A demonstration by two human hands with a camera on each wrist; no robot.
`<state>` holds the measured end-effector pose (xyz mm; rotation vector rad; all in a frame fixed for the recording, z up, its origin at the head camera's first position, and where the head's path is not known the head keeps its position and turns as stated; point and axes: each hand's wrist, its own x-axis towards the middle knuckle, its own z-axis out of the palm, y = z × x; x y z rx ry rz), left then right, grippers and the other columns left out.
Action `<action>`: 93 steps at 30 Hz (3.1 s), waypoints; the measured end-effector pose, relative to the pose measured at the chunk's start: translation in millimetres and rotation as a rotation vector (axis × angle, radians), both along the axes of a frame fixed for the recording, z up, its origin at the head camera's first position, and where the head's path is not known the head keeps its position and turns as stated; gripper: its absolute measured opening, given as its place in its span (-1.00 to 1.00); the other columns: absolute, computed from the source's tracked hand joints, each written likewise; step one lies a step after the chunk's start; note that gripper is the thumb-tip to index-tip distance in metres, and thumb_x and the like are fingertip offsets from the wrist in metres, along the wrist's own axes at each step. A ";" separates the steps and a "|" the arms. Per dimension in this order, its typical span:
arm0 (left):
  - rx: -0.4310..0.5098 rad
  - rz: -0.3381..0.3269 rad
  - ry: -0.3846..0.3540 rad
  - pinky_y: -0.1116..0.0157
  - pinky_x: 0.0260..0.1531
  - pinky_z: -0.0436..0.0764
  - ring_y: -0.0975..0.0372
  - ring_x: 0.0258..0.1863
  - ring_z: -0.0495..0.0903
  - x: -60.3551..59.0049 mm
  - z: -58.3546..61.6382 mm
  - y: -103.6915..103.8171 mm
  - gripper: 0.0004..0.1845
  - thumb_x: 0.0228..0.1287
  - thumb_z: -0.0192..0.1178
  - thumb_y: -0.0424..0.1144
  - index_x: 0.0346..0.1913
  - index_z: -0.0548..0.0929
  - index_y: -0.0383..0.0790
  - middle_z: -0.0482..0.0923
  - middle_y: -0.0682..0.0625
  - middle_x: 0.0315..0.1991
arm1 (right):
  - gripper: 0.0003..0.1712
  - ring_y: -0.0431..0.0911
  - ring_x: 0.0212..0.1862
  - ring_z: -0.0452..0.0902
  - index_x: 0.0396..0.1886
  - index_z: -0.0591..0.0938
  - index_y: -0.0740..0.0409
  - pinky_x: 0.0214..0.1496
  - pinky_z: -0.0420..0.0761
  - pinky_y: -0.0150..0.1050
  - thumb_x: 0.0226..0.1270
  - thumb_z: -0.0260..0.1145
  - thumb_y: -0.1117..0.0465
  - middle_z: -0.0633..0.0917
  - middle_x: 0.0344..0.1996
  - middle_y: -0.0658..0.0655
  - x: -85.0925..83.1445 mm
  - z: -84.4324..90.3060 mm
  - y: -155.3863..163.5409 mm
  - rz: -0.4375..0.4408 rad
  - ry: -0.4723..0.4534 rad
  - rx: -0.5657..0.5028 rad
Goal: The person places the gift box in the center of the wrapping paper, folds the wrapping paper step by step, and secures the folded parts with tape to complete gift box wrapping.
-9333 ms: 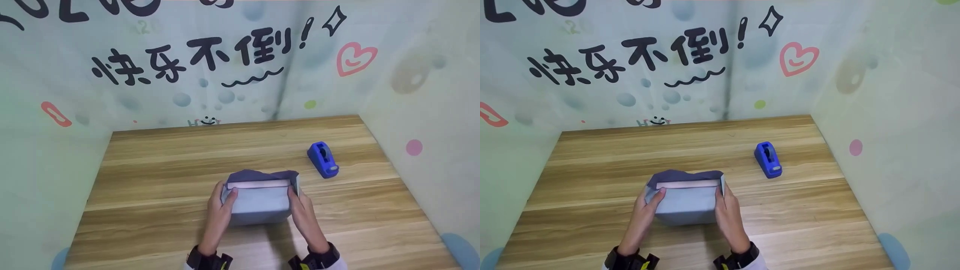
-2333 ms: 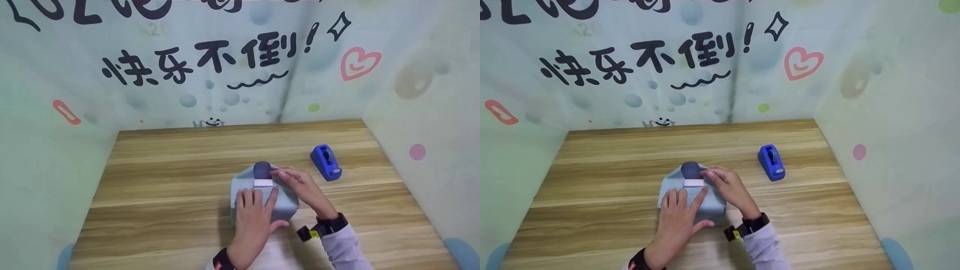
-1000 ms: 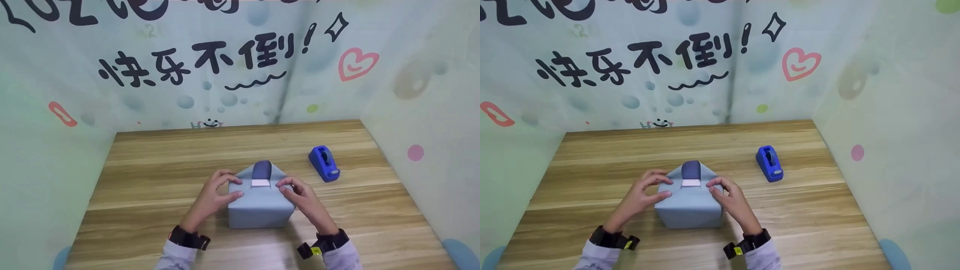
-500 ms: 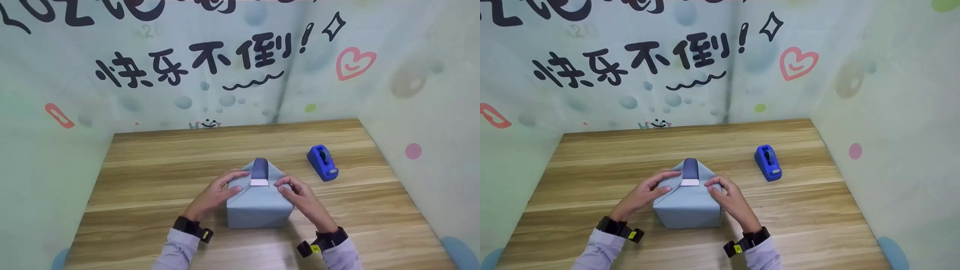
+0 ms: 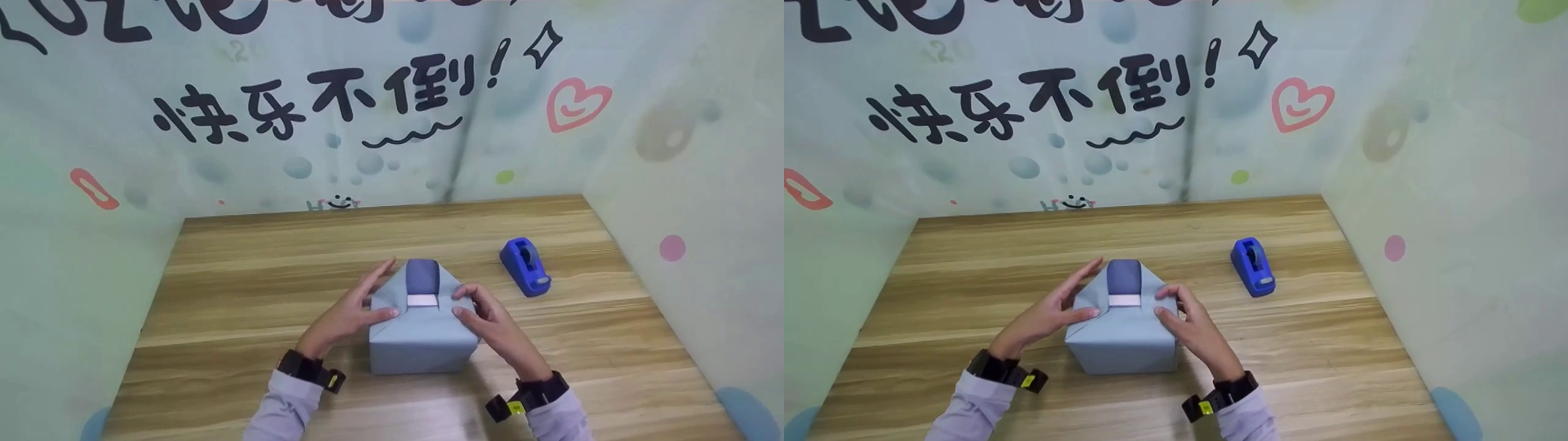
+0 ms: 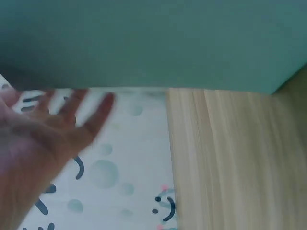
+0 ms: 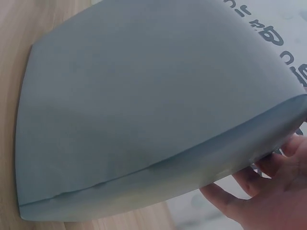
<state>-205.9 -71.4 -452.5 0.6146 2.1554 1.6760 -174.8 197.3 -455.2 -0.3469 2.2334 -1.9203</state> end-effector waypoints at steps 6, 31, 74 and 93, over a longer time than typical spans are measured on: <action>0.020 0.106 -0.171 0.23 0.03 0.47 0.15 0.00 0.48 8.1 -7.4 6.8 -0.35 0.09 0.25 -0.15 0.23 0.32 -0.31 0.46 -0.18 0.08 | -0.33 -0.13 0.16 0.31 0.31 0.18 0.06 0.15 0.35 -0.38 0.23 0.21 0.22 0.39 0.16 0.13 -4.0 -0.4 2.1 0.015 -0.077 -0.021; 0.101 0.460 -0.240 0.23 -0.06 0.39 0.07 0.03 0.39 24.1 0.2 25.5 -0.53 -0.07 0.36 -0.22 -0.06 0.45 -0.24 0.44 -0.14 0.04 | -0.69 -0.18 0.04 0.41 -0.08 0.55 0.23 0.10 0.35 -0.38 0.13 0.24 0.32 0.58 -0.11 0.03 -7.7 -9.4 -3.6 -0.107 -0.120 -0.172; -0.012 0.473 0.378 0.22 0.04 0.39 0.23 -0.07 0.46 32.6 -4.8 26.7 -0.91 0.00 0.33 -0.24 -0.40 0.67 -0.13 0.57 0.05 -0.21 | -0.84 -0.16 0.11 0.42 -0.23 0.60 0.30 0.16 0.35 -0.42 0.23 0.18 0.33 0.59 -0.07 0.07 -0.9 -10.0 -5.0 -0.048 0.106 -0.141; -0.392 0.220 0.755 0.03 0.26 0.21 0.12 0.18 0.33 43.1 -1.4 0.9 -0.45 -0.04 0.22 0.23 -0.03 0.57 -0.01 0.49 0.04 0.06 | -0.85 -0.01 0.08 0.37 -0.33 0.64 0.29 0.21 0.30 -0.35 0.25 0.14 0.35 0.62 -0.18 0.17 -4.0 -19.1 -7.0 0.026 0.318 -0.183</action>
